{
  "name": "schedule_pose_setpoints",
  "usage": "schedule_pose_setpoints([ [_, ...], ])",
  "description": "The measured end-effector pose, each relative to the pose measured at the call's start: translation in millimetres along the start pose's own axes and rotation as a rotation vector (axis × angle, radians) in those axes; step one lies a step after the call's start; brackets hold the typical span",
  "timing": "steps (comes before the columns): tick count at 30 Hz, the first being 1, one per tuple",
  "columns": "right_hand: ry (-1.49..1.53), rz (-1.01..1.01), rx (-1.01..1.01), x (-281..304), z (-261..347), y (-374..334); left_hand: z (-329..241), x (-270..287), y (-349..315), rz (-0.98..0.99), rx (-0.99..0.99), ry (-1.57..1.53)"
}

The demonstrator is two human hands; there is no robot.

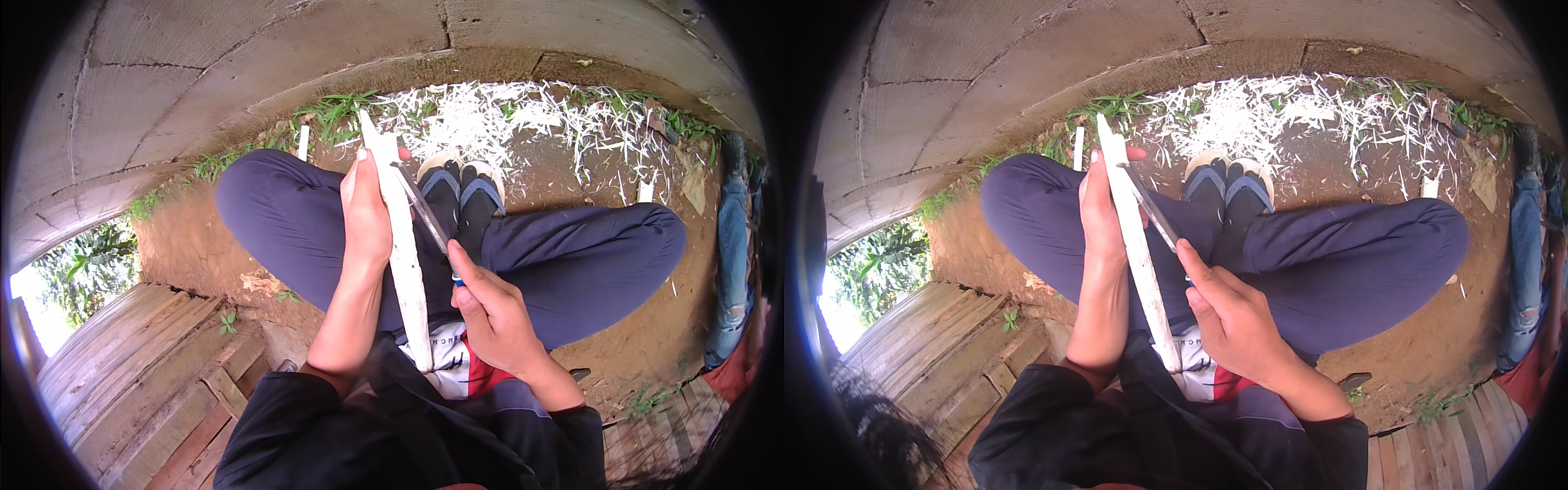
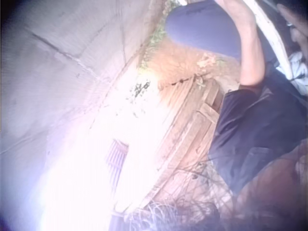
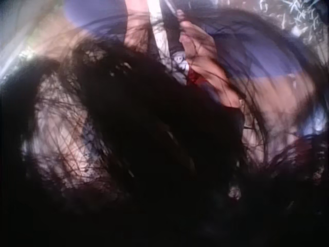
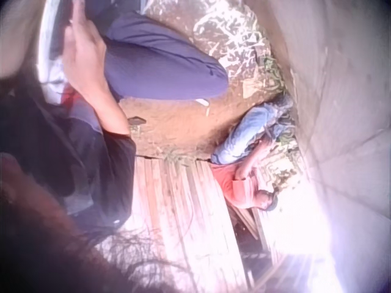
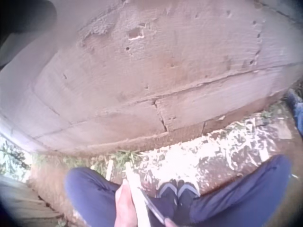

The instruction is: The person sits cross-legged on the ground and uses a knife to shave and shape a long, light-colored piece of wood. They hold the wood in their left hand and carefully carve it with the knife in their right hand, creating wood shavings that fall onto the ground.

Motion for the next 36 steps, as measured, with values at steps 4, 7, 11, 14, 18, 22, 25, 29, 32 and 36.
schedule_pose_setpoints([
  [4,-0.034,-0.025,0.053,-3,-4,3,-2,3,1,-0.029,-0.007,0.007],
  [7,-0.142,0.026,0.024,-2,-1,7,-3,3,1,-0.047,-0.008,0.001],
  [11,-0.166,-0.029,0.056,1,2,12,-6,0,2,-0.023,-0.024,-0.035],
  [14,-0.080,-0.277,0.114,4,-7,31,19,-13,-10,0.102,-0.128,0.203],
  [18,0.114,-0.607,0.008,73,24,37,-2,-7,2,0.048,0.059,-0.145],
  [22,0.029,-0.214,-0.089,60,-7,4,-4,-5,-2,0.021,0.061,-0.219],
  [25,0.058,-0.037,0.023,30,-15,-17,-2,-9,2,0.058,0.085,-0.209],
  [29,0.166,0.044,0.005,13,-11,-17,-4,-11,2,0.009,0.060,-0.150],
  [32,0.137,0.012,0.034,13,-11,-10,1,-8,4,0.065,0.071,-0.108],
  [36,0.004,0.021,0.014,15,-8,4,1,-16,2,0.027,0.050,-0.018],
])
Point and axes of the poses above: each hand's wrist, its own y-axis towards the middle knuckle, its own x-axis out of the back of the hand, z = x × y, the point moved 4 cm from there along y, towards the middle knuckle, and after that the axes turned 13 degrees about -y, right-handed, at the moved point
